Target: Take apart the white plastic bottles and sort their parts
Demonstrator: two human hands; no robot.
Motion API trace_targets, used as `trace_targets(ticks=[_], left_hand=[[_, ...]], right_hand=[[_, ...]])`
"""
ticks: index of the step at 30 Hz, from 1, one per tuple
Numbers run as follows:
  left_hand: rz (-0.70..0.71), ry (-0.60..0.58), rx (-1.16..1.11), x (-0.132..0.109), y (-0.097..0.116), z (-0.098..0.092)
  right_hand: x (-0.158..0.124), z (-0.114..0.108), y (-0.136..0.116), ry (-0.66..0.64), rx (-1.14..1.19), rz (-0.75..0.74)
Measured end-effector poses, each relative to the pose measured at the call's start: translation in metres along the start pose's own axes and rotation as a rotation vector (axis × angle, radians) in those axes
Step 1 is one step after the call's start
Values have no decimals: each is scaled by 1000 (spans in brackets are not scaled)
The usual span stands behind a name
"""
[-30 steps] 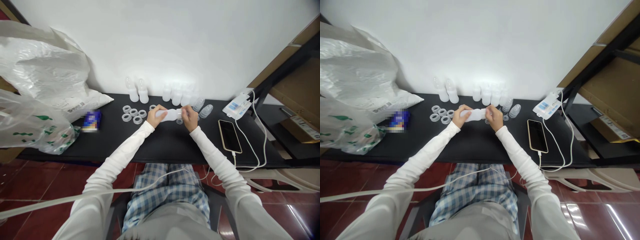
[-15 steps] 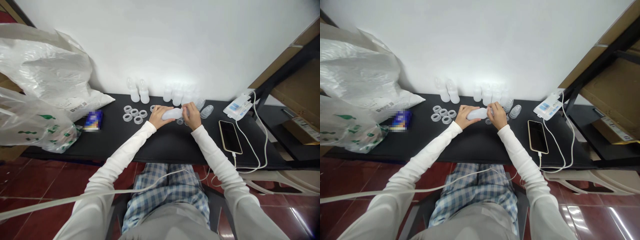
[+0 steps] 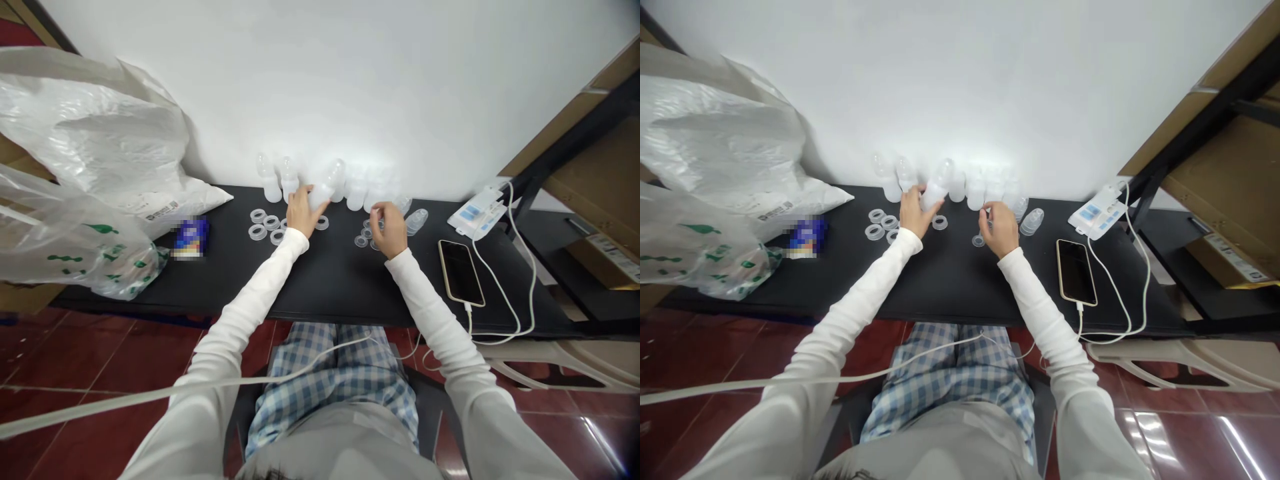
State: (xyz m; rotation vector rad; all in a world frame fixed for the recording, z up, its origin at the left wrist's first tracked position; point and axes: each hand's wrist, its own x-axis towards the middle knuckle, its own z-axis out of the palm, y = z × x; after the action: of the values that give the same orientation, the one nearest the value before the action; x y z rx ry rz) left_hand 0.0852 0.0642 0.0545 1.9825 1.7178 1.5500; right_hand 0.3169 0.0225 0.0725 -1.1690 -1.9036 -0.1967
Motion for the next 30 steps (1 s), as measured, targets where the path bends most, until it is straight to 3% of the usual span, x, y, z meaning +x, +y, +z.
trace_targets(ticks=[2,5,9,16,20,24,30], left_hand=[[-103,48,-53,13,-10,9],[-223,31,-72,27,-23,23],[-303,24,-83,33,-34,38],[-335,101,-106,32,-44,53],[-387,133,-123,32,-40,54],[-398,97,-115,31,-28,47],[-379,14,-11,28,-21,36]], right_hand=[[-2,2,-4,-173,-98,-112],[-8,8,-12,-398,-231,-244],[-14,15,-18,-536,-366,-309],[-16,15,-11,-614,-365,-286],[-16,14,-9,-606,-389,-317],[-16,13,-6,-579,-402,-355],[-18,14,-1,-563,-344,-299]])
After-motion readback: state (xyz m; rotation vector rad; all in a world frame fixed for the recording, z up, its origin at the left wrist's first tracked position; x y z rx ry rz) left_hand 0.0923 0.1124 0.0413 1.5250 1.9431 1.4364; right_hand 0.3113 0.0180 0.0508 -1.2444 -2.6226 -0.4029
